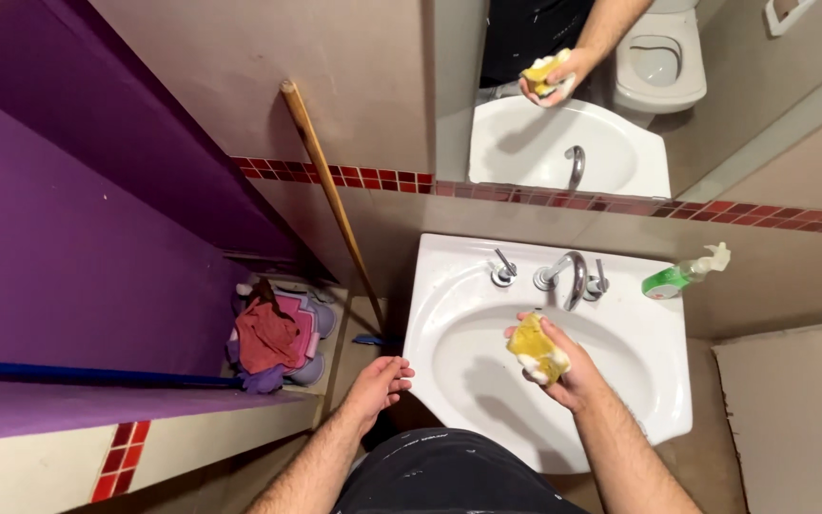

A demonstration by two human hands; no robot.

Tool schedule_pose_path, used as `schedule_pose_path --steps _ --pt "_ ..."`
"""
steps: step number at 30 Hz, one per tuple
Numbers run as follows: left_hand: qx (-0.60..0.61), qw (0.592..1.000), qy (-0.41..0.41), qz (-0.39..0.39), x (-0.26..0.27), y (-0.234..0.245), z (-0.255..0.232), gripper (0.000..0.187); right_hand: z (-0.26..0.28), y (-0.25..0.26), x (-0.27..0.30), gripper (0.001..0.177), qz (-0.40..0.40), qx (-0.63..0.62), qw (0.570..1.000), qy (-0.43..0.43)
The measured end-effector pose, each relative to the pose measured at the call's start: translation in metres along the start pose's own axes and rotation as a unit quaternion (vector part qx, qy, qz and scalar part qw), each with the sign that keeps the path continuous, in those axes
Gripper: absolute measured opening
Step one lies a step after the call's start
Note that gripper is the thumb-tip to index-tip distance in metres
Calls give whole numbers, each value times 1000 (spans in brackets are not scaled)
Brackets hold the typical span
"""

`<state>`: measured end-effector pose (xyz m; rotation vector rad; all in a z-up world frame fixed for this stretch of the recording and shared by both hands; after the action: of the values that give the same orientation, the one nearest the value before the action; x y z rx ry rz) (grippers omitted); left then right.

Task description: The person cleans a bathroom sink using a sponge and liquid soap. They apply soap to the sponge, scrub the faucet and sink basin, and wipe the surrounding surfaces.

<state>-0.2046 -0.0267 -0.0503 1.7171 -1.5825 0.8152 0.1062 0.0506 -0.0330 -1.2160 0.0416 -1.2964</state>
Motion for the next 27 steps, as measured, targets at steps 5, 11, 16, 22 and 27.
schedule_pose_path --steps 5,11,16,22,27 --pt "0 1000 -2 8 -6 20 -13 25 -7 -3 -29 24 14 -40 999 27" --pt "7 1000 -6 14 -18 32 -25 25 -5 -36 -33 33 -39 0 997 74" --pt "14 1000 -2 24 -24 32 -32 24 -3 -49 -34 37 -58 40 992 105" --pt "0 998 -25 55 -62 41 -6 34 -7 -51 -42 46 -17 -6 995 94" --pt "5 999 -22 49 -57 44 -15 34 -7 -48 -49 34 -47 -21 993 106"
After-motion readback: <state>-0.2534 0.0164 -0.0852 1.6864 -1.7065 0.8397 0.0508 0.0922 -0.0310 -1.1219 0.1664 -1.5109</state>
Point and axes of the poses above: each hand's wrist, its own x-axis away from the middle knuckle, its own y-axis out of the back of the hand, z = x × y, the point moved 4 cm from there along -x, towards the middle knuckle, and after that the axes turned 9 degrees about -x, right-handed, at the moved point
